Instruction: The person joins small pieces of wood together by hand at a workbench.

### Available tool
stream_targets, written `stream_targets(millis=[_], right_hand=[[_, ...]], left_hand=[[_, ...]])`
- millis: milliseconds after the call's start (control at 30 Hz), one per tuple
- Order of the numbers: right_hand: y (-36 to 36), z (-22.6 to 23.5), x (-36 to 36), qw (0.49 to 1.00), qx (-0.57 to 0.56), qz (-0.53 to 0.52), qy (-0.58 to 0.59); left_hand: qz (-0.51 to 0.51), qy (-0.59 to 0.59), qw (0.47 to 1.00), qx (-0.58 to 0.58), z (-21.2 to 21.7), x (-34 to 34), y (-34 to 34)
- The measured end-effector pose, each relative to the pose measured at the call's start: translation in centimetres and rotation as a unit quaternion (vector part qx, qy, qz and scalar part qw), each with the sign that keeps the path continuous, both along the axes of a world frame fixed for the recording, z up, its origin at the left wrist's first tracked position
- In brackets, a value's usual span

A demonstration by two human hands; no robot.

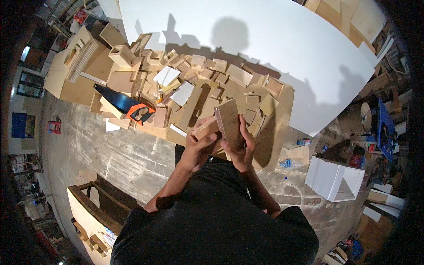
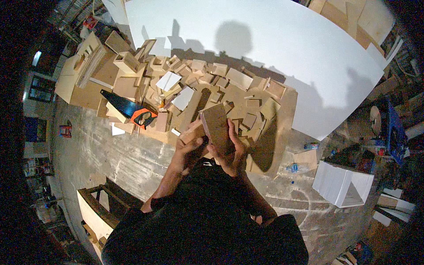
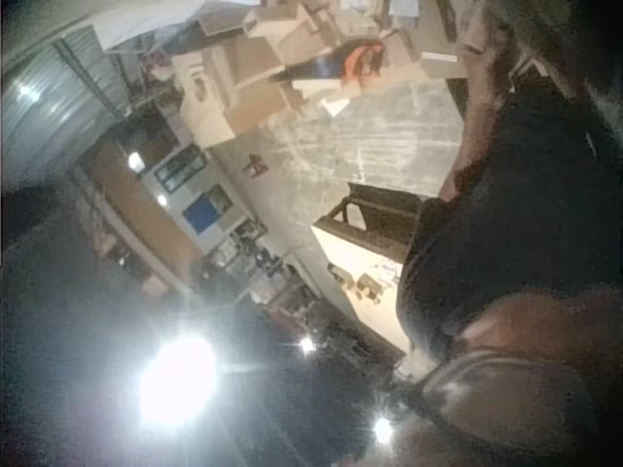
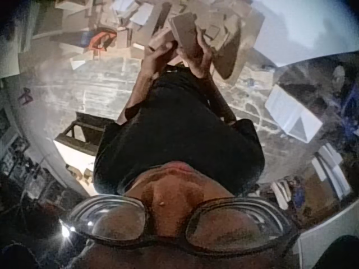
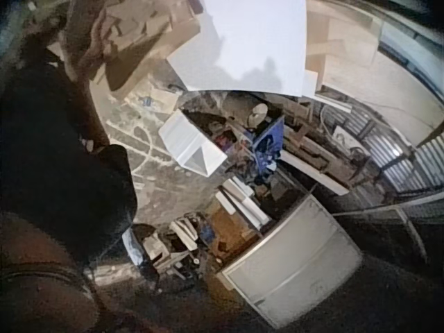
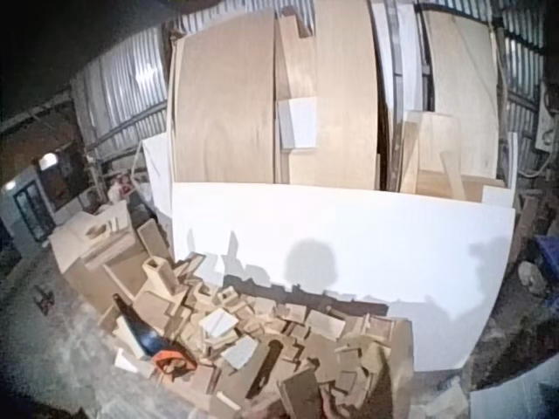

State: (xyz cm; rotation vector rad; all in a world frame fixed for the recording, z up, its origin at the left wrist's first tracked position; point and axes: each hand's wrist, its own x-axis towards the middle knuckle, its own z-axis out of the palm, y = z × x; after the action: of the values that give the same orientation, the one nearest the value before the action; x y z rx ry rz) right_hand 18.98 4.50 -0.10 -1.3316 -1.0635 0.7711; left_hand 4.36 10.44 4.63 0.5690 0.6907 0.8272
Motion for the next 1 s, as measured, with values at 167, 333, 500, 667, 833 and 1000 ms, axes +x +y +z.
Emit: stream_targets(millis=[167, 333, 500, 667, 833, 1000], right_hand=[[0.5, 0.7, 1.0, 0.997, 0.038, -0.020, -0.069], [0.4, 1.1, 1.9, 0.990, 0.015, -0.014, -0.136], [-0.4, 2.6, 1.3, 0.992, 0.029, 0.060, -0.107], [0.1, 3.5, 2.9, 0.996, -0.017, 0.070, -0.043], [-0.5, 4.1, 2.5, 0.964, 0.100, 0.118, -0.217], [-0.6, 4.1, 3.0, 0.995, -0.058, 0.077, -0.038]], left_hand=[[-0.035, 0.019, 0.998, -0.041, 0.3, 0.6, -0.1], [-0.135, 0.145, 0.967, 0.161, -0.6, -1.3, 0.6], [-0.129, 0.219, 0.919, 0.302, -1.2, -1.7, 0.5], [-0.079, 0.273, 0.893, 0.349, 0.3, -0.6, -0.1], [-0.143, 0.298, 0.852, 0.406, 0.1, -1.5, 0.2], [-0.157, 0.402, 0.791, 0.434, 1.0, -1.6, 0.3]])
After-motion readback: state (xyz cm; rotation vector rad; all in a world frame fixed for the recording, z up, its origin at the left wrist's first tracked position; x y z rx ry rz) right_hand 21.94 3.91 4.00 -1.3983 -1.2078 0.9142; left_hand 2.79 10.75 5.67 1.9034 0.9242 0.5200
